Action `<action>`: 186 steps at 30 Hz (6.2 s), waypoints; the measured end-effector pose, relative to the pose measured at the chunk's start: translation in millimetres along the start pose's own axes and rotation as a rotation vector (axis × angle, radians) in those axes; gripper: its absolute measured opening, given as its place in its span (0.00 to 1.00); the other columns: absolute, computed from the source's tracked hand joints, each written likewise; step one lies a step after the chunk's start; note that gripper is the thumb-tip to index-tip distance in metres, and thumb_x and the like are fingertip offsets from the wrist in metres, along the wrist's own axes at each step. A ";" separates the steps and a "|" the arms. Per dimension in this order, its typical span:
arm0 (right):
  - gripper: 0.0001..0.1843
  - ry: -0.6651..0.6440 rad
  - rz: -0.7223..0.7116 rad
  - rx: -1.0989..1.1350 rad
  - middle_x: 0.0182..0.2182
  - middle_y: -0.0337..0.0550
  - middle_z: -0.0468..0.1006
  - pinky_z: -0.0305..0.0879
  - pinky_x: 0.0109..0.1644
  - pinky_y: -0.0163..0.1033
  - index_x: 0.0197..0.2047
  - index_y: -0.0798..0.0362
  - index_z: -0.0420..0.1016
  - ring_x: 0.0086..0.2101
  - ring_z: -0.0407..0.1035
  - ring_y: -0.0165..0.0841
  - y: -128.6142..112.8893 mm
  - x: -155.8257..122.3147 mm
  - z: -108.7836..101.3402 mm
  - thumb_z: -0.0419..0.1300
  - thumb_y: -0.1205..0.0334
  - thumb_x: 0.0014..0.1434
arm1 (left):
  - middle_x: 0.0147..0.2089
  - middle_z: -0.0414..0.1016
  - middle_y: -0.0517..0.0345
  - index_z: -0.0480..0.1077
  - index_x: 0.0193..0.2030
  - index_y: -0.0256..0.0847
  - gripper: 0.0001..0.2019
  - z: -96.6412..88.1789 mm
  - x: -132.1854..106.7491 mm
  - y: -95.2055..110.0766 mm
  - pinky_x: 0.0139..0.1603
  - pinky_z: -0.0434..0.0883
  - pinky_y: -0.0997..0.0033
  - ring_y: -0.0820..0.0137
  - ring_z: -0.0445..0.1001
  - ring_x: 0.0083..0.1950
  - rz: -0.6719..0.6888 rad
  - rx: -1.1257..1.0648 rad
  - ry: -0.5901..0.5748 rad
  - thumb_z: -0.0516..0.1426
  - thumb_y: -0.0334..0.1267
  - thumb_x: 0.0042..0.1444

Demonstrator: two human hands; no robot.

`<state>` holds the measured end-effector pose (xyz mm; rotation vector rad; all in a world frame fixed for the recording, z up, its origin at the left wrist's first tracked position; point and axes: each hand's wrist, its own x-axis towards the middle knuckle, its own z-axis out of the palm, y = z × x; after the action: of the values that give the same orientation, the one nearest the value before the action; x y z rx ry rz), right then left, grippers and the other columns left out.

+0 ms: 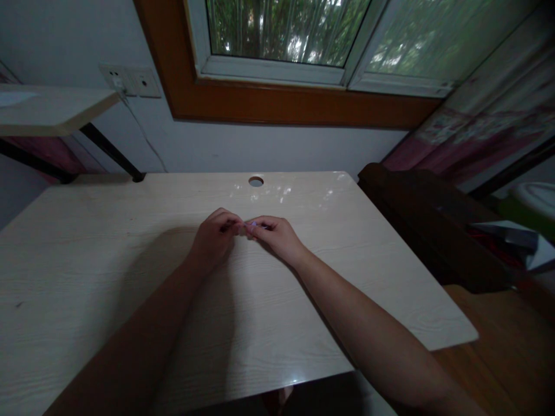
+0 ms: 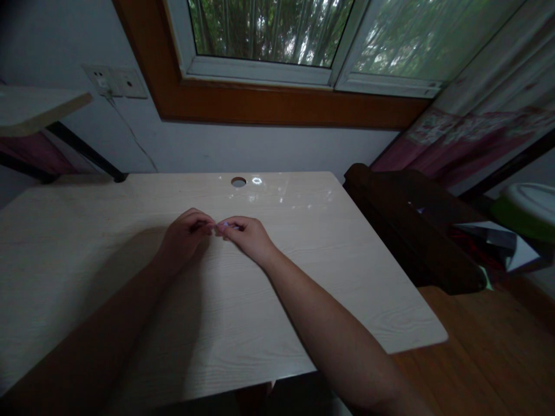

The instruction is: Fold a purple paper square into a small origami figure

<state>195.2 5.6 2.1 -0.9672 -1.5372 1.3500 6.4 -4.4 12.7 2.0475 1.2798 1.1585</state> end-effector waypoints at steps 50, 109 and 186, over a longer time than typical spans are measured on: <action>0.12 0.039 -0.057 0.057 0.27 0.38 0.77 0.68 0.33 0.35 0.40 0.53 0.76 0.26 0.72 0.27 2.1 -1.4 5.7 0.67 0.57 0.54 | 0.33 0.70 0.58 0.72 0.32 0.41 0.06 4.1 0.3 1.0 0.38 0.67 0.69 0.69 0.70 0.36 0.036 0.053 0.032 0.56 0.35 0.61; 0.16 0.082 -0.023 0.199 0.27 0.39 0.78 0.65 0.32 0.34 0.38 0.53 0.74 0.27 0.73 0.29 4.9 2.3 3.9 0.67 0.51 0.54 | 0.36 0.75 0.57 0.75 0.36 0.41 0.10 7.8 0.4 -5.8 0.36 0.71 0.72 0.71 0.74 0.34 -0.149 -0.210 0.034 0.62 0.45 0.55; 0.12 0.118 -0.034 -0.085 0.24 0.39 0.76 0.61 0.30 0.33 0.36 0.54 0.80 0.25 0.67 0.28 4.7 -1.1 4.3 0.64 0.55 0.55 | 0.27 0.76 0.60 0.76 0.32 0.39 0.10 6.9 -1.4 -1.7 0.35 0.68 0.73 0.71 0.74 0.30 -0.405 -0.375 0.063 0.64 0.44 0.50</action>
<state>191.6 3.7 -2.9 -1.0492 -1.5248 1.1911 11.1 -4.4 7.1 1.4159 1.3116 1.1687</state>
